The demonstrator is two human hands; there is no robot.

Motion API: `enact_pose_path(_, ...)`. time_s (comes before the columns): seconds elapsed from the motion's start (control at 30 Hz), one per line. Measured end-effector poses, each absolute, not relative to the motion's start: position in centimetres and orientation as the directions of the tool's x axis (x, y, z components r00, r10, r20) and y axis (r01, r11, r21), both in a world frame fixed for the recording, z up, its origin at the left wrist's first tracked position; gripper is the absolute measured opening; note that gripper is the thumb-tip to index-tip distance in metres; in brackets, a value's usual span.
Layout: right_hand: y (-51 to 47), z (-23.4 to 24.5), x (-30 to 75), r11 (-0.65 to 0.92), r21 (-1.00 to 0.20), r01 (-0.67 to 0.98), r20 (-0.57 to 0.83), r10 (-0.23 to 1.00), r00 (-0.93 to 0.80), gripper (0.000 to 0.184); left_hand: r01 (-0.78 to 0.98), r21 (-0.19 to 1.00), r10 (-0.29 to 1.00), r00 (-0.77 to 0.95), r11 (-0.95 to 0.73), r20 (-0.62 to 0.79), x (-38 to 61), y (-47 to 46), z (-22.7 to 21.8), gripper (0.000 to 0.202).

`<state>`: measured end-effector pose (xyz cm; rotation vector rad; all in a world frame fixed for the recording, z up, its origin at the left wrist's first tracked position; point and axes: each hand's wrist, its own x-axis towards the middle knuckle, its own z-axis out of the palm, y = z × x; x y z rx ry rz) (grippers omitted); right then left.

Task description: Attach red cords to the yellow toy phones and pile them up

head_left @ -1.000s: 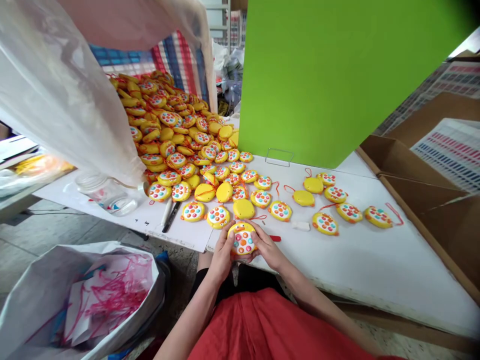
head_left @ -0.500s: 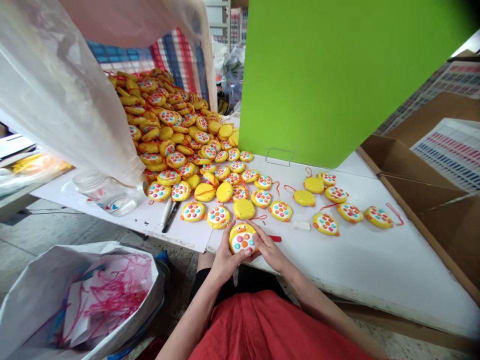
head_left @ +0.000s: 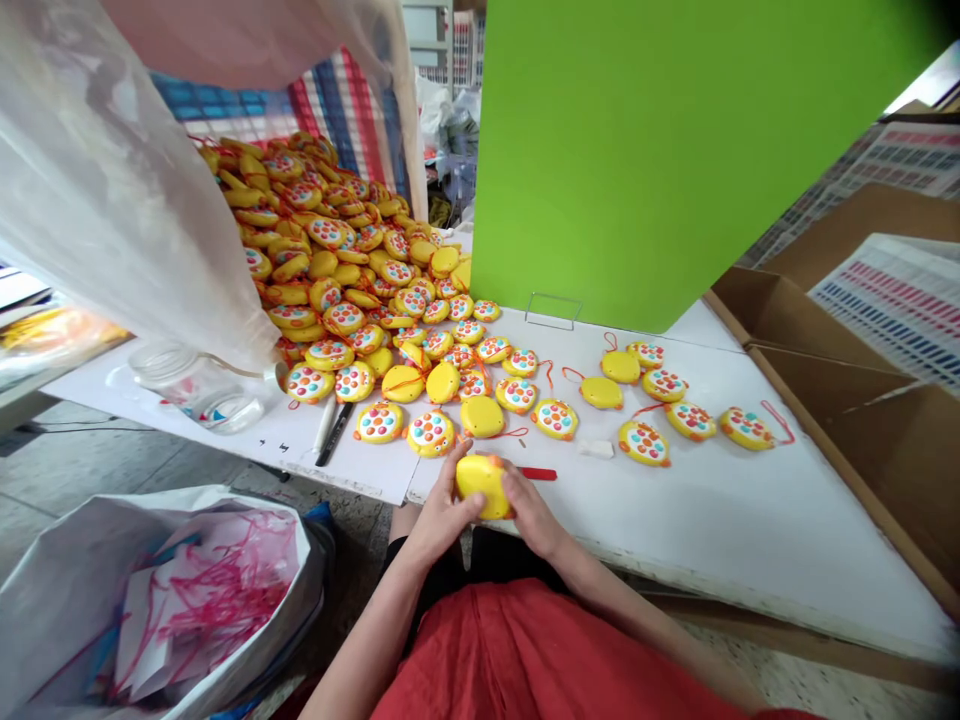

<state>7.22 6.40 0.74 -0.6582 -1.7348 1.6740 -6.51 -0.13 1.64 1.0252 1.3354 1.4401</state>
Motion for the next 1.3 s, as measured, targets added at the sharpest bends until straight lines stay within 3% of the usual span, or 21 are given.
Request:
enact_pose_path(0.07, 5.9, 0.4, 6.8, -0.310, -0.922, -0.233, -0.085, 0.748, -0.659, 0.052, 0.119, 0.992, 0.961, -0.276, 0.031, 0.003, -6.6, -0.1, 1.9, 0.099)
enact_pose_path(0.13, 5.6, 0.2, 6.5, -0.521, -0.791, -0.319, -0.189, 0.705, -0.684, 0.052, 0.279, 0.954, 0.947, -0.321, 0.110, -0.015, -6.5, 0.0, 2.2, 0.097)
enact_pose_path(0.3, 5.7, 0.6, 6.5, -0.680, -0.646, -0.348, -0.287, 0.638, -0.714, 0.047, 0.393, 0.898, 0.922, -0.386, 0.197, -0.033, -6.1, 0.7, 2.5, 0.048)
enact_pose_path(0.43, 5.9, 0.5, 6.6, -0.761, -0.545, -0.352, -0.338, 0.583, -0.738, 0.047, 0.431, 0.882, 0.921, -0.391, 0.187, -0.005, -7.5, 1.8, 2.2, 0.047)
enact_pose_path(0.5, 6.7, 0.6, 7.0, -0.787, -0.509, -0.349, -0.364, 0.564, -0.741, 0.051, 0.453, 0.866, 0.913, -0.409, 0.210, -0.007, -8.9, 2.3, 2.1, 0.048)
enact_pose_path(0.57, 8.4, 1.0, 7.7, -0.757, -0.518, -0.398, -0.382, 0.621, -0.684, 0.050, 0.508, 0.829, 0.874, -0.484, 0.234, 0.050, -10.4, 2.6, 1.9, 0.044)
enact_pose_path(0.67, 12.1, 2.2, 9.5, -0.598, -0.570, -0.563, -0.339, 0.796, -0.502, 0.041, 0.702, 0.664, 0.781, -0.555, 0.257, 0.285, -12.3, 3.2, 1.2, 0.042)
enact_pose_path(0.73, 14.2, 2.9, 10.5, -0.450, -0.590, -0.670, -0.249, 0.891, -0.379, 0.038, 0.800, 0.528, 0.771, -0.518, 0.284, 0.371, -12.9, 3.7, 0.3, 0.056)
enact_pose_path(0.8, 15.3, 3.1, 11.0, -0.350, -0.612, -0.709, -0.171, 0.934, -0.313, 0.037, 0.838, 0.449, 0.797, -0.486, 0.310, 0.358, -13.0, 4.2, -0.9, 0.070)
enact_pose_path(0.87, 15.0, 2.6, 10.6, -0.369, -0.683, -0.631, -0.166, 0.919, -0.358, 0.034, 0.847, 0.435, 0.819, -0.467, 0.306, 0.333, -12.9, 4.6, -2.0, 0.067)
enact_pose_path(0.93, 13.7, 1.4, 9.6, -0.438, -0.790, -0.429, -0.207, 0.850, -0.485, 0.033, 0.829, 0.487, 0.823, -0.465, 0.276, 0.325, -12.6, 4.9, -2.5, 0.059)
enact_pose_path(1.03, 11.0, -0.5, 7.8, -0.295, -0.950, -0.099, -0.170, 0.758, -0.629, 0.046, 0.687, 0.692, 0.808, -0.527, 0.222, 0.265, -11.7, 4.6, -1.9, 0.054)
enact_pose_path(1.1, 9.7, -1.2, 6.9, 0.000, -1.000, 0.024, -0.016, 0.736, -0.677, 0.064, 0.453, 0.869, 0.791, -0.597, 0.200, 0.130, -10.6, 4.0, -0.8, 0.058)
enact_pose_path(1.17, 8.9, -1.2, 6.3, 0.300, -0.950, 0.085, 0.151, 0.681, -0.717, 0.082, 0.092, 0.988, 0.801, -0.596, 0.123, -0.044, -9.4, 3.2, 0.4, 0.060)
enact_pose_path(1.23, 8.5, -1.0, 6.0, 0.477, -0.872, 0.104, 0.254, 0.626, -0.737, 0.094, -0.317, 0.948, 0.855, -0.484, 0.027, -0.187, -8.3, 2.7, 1.6, 0.058)
enact_pose_path(1.3, 8.4, -0.6, 5.7, 0.544, -0.833, 0.106, 0.314, 0.621, -0.718, 0.099, -0.608, 0.794, 0.908, -0.324, 0.015, -0.265, -7.6, 2.3, 2.4, 0.056)
